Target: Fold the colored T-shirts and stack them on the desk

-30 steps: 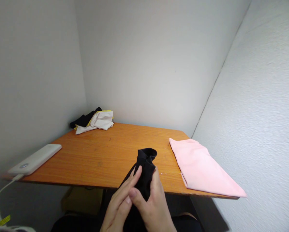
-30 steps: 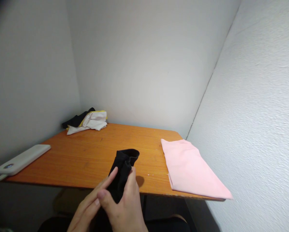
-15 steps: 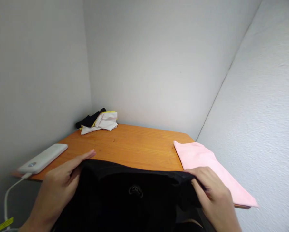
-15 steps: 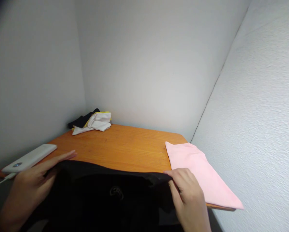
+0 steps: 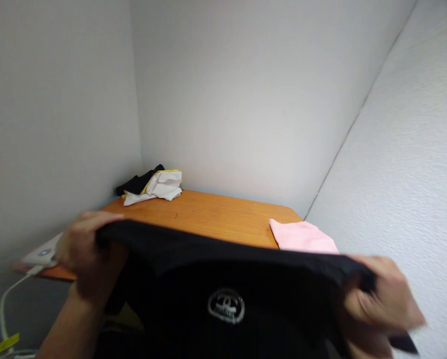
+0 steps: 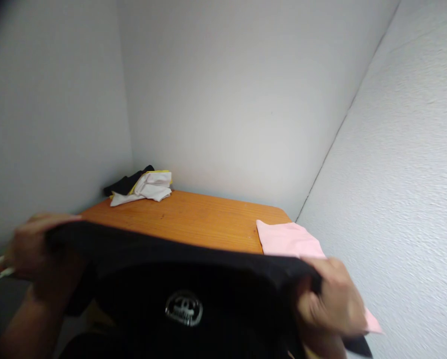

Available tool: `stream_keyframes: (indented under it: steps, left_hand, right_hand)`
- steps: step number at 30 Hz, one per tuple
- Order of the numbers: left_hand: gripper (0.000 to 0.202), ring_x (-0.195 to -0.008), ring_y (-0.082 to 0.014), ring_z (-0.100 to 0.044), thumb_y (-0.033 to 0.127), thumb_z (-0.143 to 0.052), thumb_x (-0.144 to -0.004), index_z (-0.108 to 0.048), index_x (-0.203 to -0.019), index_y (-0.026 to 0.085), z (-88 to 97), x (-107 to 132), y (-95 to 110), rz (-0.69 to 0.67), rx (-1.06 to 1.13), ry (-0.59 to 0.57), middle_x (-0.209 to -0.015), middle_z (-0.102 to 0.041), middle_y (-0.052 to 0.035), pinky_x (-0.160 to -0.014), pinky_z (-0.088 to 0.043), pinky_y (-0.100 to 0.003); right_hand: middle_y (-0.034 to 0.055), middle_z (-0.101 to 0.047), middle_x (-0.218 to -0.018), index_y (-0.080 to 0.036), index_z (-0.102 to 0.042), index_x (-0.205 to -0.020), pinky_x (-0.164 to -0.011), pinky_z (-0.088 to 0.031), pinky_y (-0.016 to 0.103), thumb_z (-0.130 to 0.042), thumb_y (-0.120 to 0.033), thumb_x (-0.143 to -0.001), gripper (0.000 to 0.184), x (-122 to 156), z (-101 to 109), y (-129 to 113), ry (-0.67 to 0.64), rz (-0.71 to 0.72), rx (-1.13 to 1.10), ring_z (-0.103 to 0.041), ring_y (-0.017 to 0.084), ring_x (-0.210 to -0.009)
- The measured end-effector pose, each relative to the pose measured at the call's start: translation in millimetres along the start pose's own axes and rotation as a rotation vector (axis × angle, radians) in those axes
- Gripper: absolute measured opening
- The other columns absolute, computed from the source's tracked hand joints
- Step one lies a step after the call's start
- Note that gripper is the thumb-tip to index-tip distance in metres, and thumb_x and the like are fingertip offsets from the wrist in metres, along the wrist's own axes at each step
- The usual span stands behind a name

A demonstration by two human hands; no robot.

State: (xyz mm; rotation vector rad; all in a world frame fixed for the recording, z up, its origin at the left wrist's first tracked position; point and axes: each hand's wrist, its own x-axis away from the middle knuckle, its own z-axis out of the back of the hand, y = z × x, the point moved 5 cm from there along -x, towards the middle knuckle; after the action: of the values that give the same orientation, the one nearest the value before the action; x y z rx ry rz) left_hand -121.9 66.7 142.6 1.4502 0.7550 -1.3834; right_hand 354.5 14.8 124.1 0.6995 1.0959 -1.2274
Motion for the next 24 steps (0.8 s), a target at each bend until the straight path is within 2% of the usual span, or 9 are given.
stream_keyframes:
  steps: [2,4,5,8,11,14,16,19,24]
  left_hand:
    - [0.031,-0.084,-0.0212,-0.061,0.041,-0.042,-0.091,-0.060,-0.092,0.016,-50.1,-37,-3,-0.069,-0.103,-0.027,-0.088,-0.065,-0.0090,-0.081,-0.048,-0.036]
    - [0.039,-0.096,-0.0220,-0.059,0.041,-0.040,-0.095,-0.057,-0.109,0.009,-112.8,-66,-6,-0.081,-0.159,-0.262,-0.101,-0.065,-0.0130,-0.088,-0.046,-0.036]
    - [0.042,-0.108,-0.0251,-0.056,0.040,-0.045,-0.093,-0.055,-0.119,0.007,-136.8,-73,-6,-0.088,-0.166,-0.304,-0.113,-0.063,-0.0160,-0.095,-0.043,-0.039]
    - [0.059,-0.138,-0.0359,-0.030,0.039,-0.050,-0.090,-0.042,-0.138,0.005,-188.8,-51,-12,-0.042,-0.234,-0.617,-0.149,-0.036,-0.0230,-0.111,-0.027,-0.050]
    - [0.055,-0.144,-0.0320,-0.025,0.044,-0.041,-0.093,-0.049,-0.136,0.010,-205.3,25,-22,-0.020,-0.235,-0.998,-0.154,-0.033,-0.0177,-0.116,-0.020,-0.046]
    - [0.060,-0.142,-0.0314,-0.030,0.052,-0.036,-0.093,-0.051,-0.138,0.014,-206.1,100,-38,0.013,-0.227,-1.215,-0.151,-0.039,-0.0150,-0.113,-0.026,-0.049]
    - [0.066,-0.144,-0.0331,-0.026,0.056,-0.031,-0.093,-0.043,-0.145,0.016,-208.5,130,-49,0.057,-0.236,-1.312,-0.154,-0.032,-0.0152,-0.113,-0.024,-0.054]
    - [0.072,-0.147,-0.0312,-0.017,0.062,-0.024,-0.093,-0.031,-0.150,0.019,-219.5,141,-60,0.085,-0.224,-1.395,-0.158,-0.021,-0.0119,-0.115,-0.017,-0.054]
    - [0.075,-0.148,-0.0280,-0.011,0.065,-0.019,-0.092,-0.025,-0.152,0.021,-253.7,132,-60,0.074,-0.197,-1.423,-0.160,-0.015,-0.0090,-0.117,-0.014,-0.052]
  right_hand:
    - [0.0065,-0.058,-0.079,-0.019,-0.060,-0.091,-0.065,-0.041,0.033,-0.047,-0.035,-0.094,0.021,-58,-42,-18,0.142,0.096,0.038,-0.054,0.021,-0.071]
    - [0.0082,-0.059,-0.085,-0.017,-0.059,-0.096,-0.070,-0.043,0.033,-0.038,-0.032,-0.098,0.025,-109,-98,-32,0.033,0.164,0.033,-0.055,0.022,-0.078]
    - [0.0110,-0.060,-0.092,-0.016,-0.058,-0.103,-0.075,-0.044,0.034,-0.040,-0.033,-0.097,0.026,-126,-125,-34,-0.041,0.155,0.052,-0.056,0.024,-0.085]
    - [0.0197,-0.057,-0.113,-0.009,-0.051,-0.124,-0.087,-0.043,0.040,-0.049,-0.033,-0.094,0.039,-127,-184,-31,-0.278,0.062,0.161,-0.054,0.030,-0.105]
    - [0.0179,-0.058,-0.121,-0.012,-0.053,-0.127,-0.095,-0.041,0.039,-0.045,-0.034,-0.097,0.039,-63,-222,-31,-0.606,0.057,0.139,-0.053,0.028,-0.113]
    - [0.0168,-0.047,-0.142,-0.014,-0.049,-0.137,-0.106,-0.033,0.041,-0.035,-0.043,-0.100,0.049,15,-250,-30,-0.903,0.067,0.106,-0.042,0.029,-0.131]
    - [0.0142,-0.032,-0.153,-0.017,-0.039,-0.146,-0.112,-0.024,0.046,-0.030,-0.052,-0.099,0.059,48,-265,-21,-1.042,0.008,0.119,-0.027,0.031,-0.141]
    - [0.0092,-0.015,-0.160,-0.025,-0.025,-0.153,-0.116,-0.014,0.049,-0.026,-0.065,-0.096,0.069,61,-280,-2,-1.181,-0.093,0.123,-0.013,0.031,-0.146]
    - [0.0069,-0.003,-0.161,-0.029,-0.015,-0.154,-0.116,-0.004,0.051,-0.021,-0.072,-0.092,0.076,41,-306,27,-1.295,-0.179,0.163,-0.004,0.029,-0.147]
